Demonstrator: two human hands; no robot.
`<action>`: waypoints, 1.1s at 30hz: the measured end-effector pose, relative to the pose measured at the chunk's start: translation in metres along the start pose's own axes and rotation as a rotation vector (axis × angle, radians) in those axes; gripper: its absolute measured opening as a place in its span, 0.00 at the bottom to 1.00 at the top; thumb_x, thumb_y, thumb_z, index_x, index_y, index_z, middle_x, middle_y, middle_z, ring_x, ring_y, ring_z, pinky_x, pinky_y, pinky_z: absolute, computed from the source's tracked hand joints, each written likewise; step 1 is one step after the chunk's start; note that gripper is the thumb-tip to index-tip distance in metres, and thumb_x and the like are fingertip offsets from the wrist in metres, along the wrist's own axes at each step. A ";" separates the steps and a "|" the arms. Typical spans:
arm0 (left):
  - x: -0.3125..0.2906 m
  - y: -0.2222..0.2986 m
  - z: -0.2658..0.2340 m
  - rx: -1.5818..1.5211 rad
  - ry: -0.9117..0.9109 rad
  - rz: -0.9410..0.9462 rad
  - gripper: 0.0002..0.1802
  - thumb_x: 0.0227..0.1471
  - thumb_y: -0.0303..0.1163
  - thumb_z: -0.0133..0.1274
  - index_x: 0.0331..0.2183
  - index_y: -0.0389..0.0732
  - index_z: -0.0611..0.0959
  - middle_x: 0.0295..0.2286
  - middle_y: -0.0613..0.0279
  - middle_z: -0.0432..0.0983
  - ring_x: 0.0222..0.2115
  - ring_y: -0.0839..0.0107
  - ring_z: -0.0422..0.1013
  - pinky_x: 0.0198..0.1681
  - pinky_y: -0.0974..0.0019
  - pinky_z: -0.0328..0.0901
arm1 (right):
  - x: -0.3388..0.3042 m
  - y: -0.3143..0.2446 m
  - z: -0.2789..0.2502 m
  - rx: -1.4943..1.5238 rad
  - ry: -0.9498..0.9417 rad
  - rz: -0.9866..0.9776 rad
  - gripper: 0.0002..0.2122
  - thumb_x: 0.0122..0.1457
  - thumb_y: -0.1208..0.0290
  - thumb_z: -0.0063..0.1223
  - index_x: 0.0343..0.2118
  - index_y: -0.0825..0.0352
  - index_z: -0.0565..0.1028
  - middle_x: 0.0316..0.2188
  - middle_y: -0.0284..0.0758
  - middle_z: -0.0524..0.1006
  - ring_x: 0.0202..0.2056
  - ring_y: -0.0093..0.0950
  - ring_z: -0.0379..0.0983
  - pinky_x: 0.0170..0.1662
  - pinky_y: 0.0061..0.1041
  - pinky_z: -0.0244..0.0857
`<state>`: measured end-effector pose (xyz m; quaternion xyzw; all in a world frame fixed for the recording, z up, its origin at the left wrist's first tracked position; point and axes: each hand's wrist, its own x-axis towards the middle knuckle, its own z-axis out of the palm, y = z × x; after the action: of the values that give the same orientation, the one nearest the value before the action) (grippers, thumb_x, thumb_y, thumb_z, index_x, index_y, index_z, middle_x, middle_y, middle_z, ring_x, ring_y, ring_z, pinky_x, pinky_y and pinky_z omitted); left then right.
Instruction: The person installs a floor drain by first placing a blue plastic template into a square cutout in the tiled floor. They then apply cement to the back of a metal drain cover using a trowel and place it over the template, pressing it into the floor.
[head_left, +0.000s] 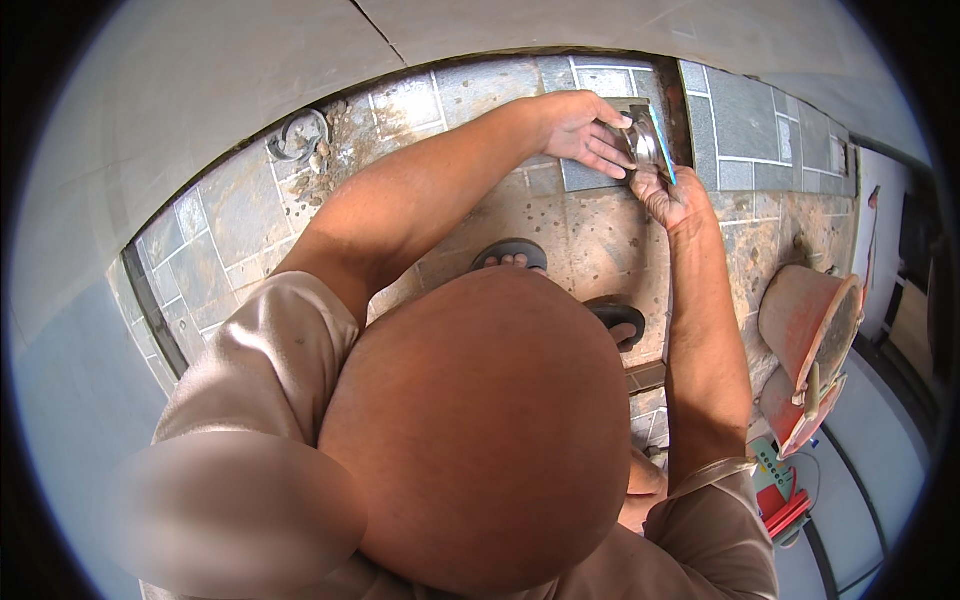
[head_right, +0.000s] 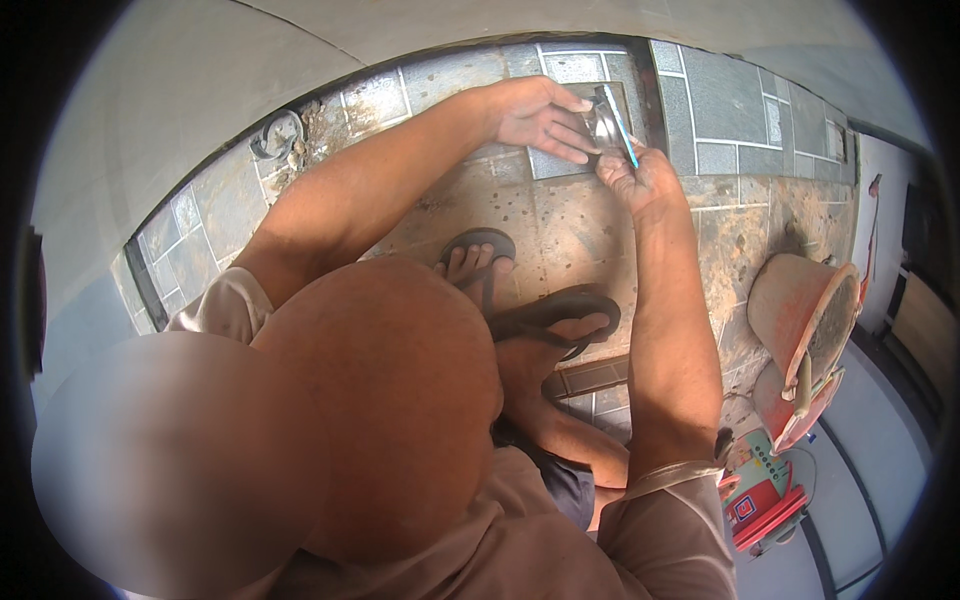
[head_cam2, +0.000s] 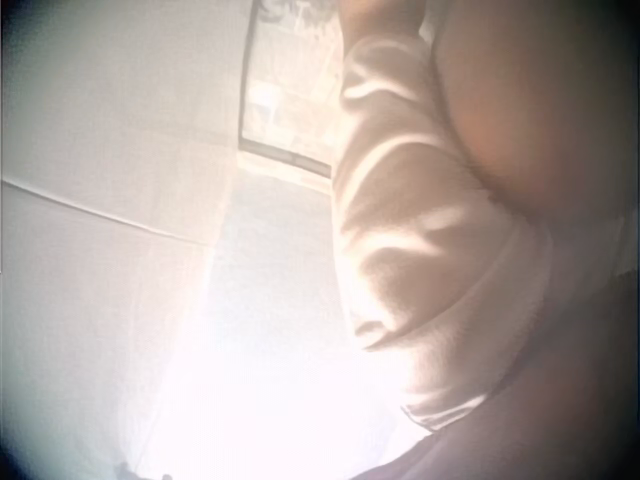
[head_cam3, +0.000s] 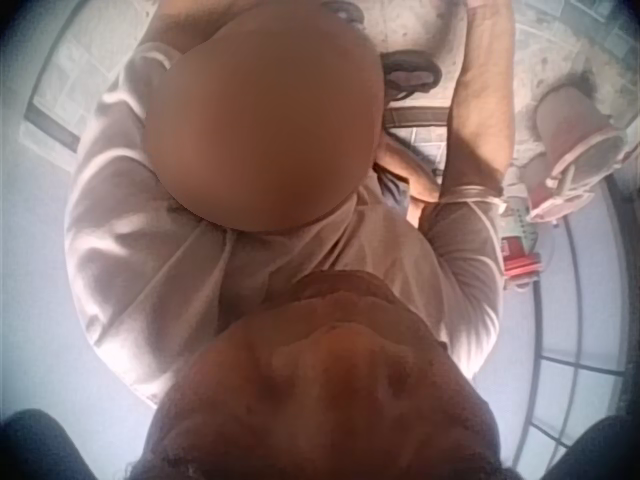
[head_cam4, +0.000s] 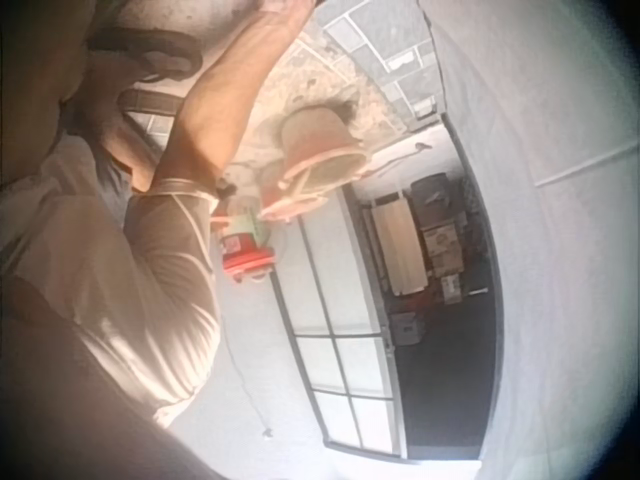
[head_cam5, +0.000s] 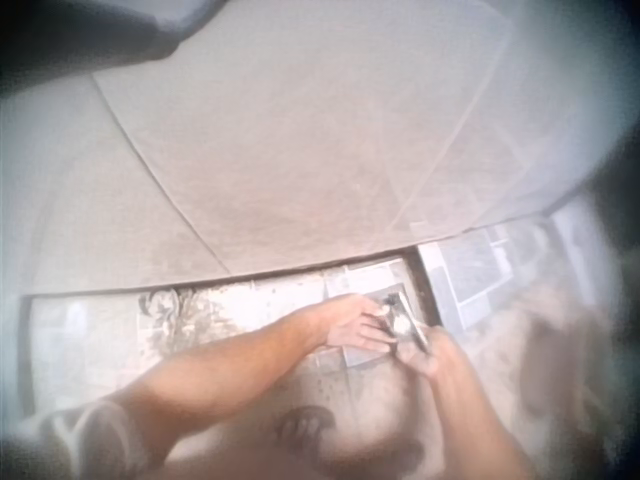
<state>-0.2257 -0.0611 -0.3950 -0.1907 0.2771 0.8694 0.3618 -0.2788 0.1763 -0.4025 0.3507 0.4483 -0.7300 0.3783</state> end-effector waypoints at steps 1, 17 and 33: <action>0.000 0.000 0.001 -0.001 -0.011 0.006 0.31 0.69 0.31 0.48 0.65 0.25 0.62 0.68 0.22 0.51 0.63 0.35 0.66 0.66 0.38 0.69 | 0.001 0.000 -0.002 0.027 0.002 0.010 0.13 0.74 0.80 0.29 0.49 0.80 0.69 0.31 0.41 0.69 0.26 0.27 0.63 0.27 0.26 0.64; 0.005 -0.002 -0.003 0.098 0.062 0.014 0.39 0.62 0.36 0.64 0.64 0.24 0.66 0.63 0.31 0.63 0.63 0.42 0.67 0.64 0.44 0.70 | -0.001 -0.003 0.001 0.058 -0.031 0.036 0.15 0.73 0.78 0.23 0.45 0.79 0.67 0.28 0.38 0.67 0.24 0.27 0.61 0.25 0.27 0.62; -0.004 0.003 0.012 0.098 0.164 0.014 0.33 0.72 0.41 0.48 0.65 0.26 0.64 0.63 0.24 0.62 0.62 0.42 0.70 0.65 0.42 0.68 | -0.004 -0.002 0.008 -0.059 0.043 -0.042 0.15 0.77 0.79 0.25 0.52 0.79 0.69 0.31 0.40 0.70 0.24 0.24 0.61 0.25 0.23 0.63</action>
<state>-0.2271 -0.0576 -0.3828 -0.2414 0.3494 0.8387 0.3409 -0.2800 0.1704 -0.3959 0.3455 0.4851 -0.7164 0.3635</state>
